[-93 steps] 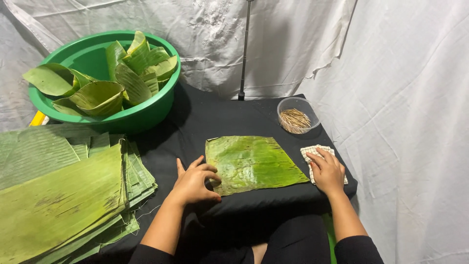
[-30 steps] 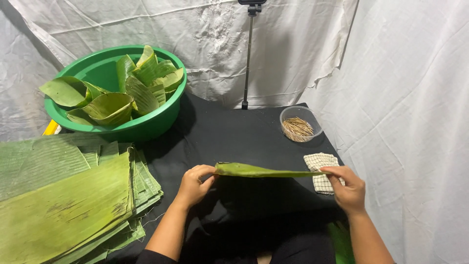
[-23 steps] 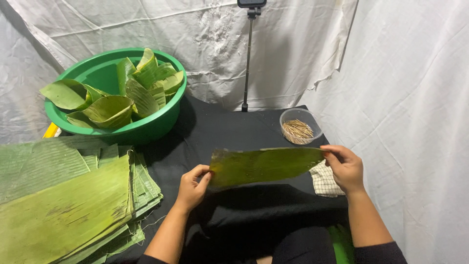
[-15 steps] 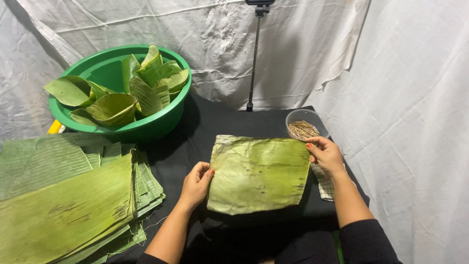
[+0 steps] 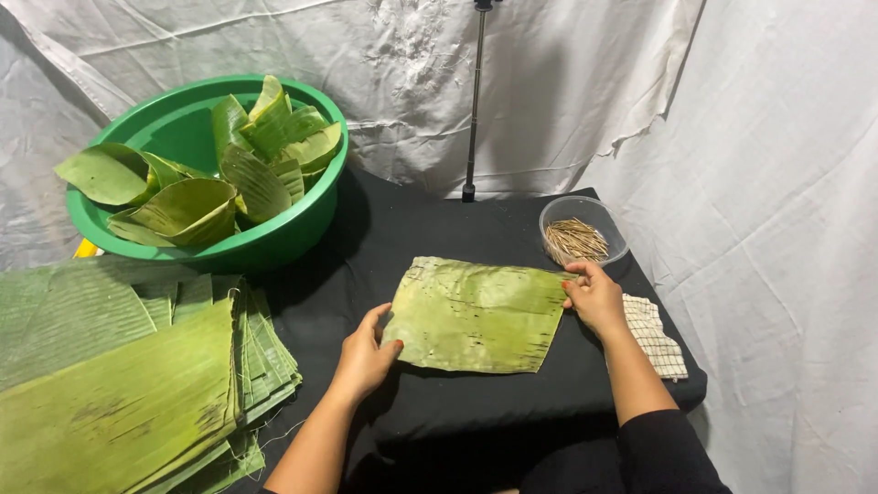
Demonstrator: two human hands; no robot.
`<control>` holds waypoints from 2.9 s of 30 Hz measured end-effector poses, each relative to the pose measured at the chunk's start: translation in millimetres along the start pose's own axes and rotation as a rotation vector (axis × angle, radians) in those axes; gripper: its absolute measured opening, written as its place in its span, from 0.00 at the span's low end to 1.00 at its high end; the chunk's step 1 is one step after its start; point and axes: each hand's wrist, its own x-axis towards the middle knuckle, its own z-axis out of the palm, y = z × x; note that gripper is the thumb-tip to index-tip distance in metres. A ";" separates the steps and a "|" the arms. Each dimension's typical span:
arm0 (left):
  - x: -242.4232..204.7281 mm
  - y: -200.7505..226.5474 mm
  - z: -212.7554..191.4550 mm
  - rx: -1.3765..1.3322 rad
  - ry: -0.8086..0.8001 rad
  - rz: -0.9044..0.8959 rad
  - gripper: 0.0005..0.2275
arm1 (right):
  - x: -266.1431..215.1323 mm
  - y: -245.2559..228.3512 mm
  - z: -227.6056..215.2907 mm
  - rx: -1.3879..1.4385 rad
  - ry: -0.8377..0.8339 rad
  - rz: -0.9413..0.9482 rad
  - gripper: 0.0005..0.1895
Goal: Cleaning banana leaves with a cloth and stacking them
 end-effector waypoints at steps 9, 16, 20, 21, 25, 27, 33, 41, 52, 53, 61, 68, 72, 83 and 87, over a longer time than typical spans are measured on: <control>-4.5 3.2 6.7 -0.089 0.000 -0.064 0.17 | -16.4 -5.9 -3.5 0.132 -0.130 -0.188 0.28; -7.8 2.1 3.9 0.083 0.020 -0.063 0.14 | -37.8 -29.3 0.7 -0.076 -0.009 -0.382 0.24; -13.8 5.6 2.8 0.055 -0.013 -0.055 0.17 | -42.2 -8.0 13.7 -0.351 -0.142 -0.467 0.15; -11.4 4.5 3.2 0.063 -0.015 -0.041 0.17 | -37.9 2.4 20.2 -0.432 -0.203 -0.517 0.13; -16.3 11.3 1.6 0.007 0.006 -0.052 0.18 | -58.5 -2.8 23.9 -0.607 -0.192 -0.535 0.14; -15.7 10.0 0.6 -0.041 0.032 -0.047 0.18 | -58.2 -4.4 23.8 -0.660 -0.181 -0.520 0.13; 1.5 -7.0 10.8 -0.016 0.077 -0.064 0.18 | -67.5 -4.3 21.4 -0.587 -0.159 -0.622 0.11; -34.8 36.4 8.7 -0.604 0.182 -0.166 0.26 | -71.7 -14.7 16.4 -0.606 -0.214 -0.563 0.13; -61.3 21.7 87.2 -1.200 0.252 -0.182 0.28 | -74.8 -10.3 14.0 -0.421 -0.123 -0.704 0.12; -58.7 21.2 90.2 -1.136 0.265 -0.151 0.27 | -75.9 -14.1 12.7 -0.323 -0.112 -0.746 0.10; -52.1 29.2 83.0 -0.737 0.388 -0.078 0.27 | -74.0 -10.4 15.5 -0.350 -0.037 -0.820 0.10; -42.7 25.1 64.7 -0.670 0.434 -0.081 0.27 | -79.8 -28.6 13.5 -0.554 -0.225 -0.610 0.15; -45.1 38.8 51.6 -0.682 0.458 -0.063 0.28 | -77.1 -26.3 11.8 -0.490 -0.204 -0.662 0.13; -26.5 22.5 79.5 -0.320 0.376 0.100 0.31 | -70.6 -17.4 6.2 -0.183 -0.257 -0.702 0.11; -18.1 20.7 84.2 -0.015 0.297 0.266 0.28 | -69.7 -10.1 7.0 -0.045 -0.274 -0.658 0.10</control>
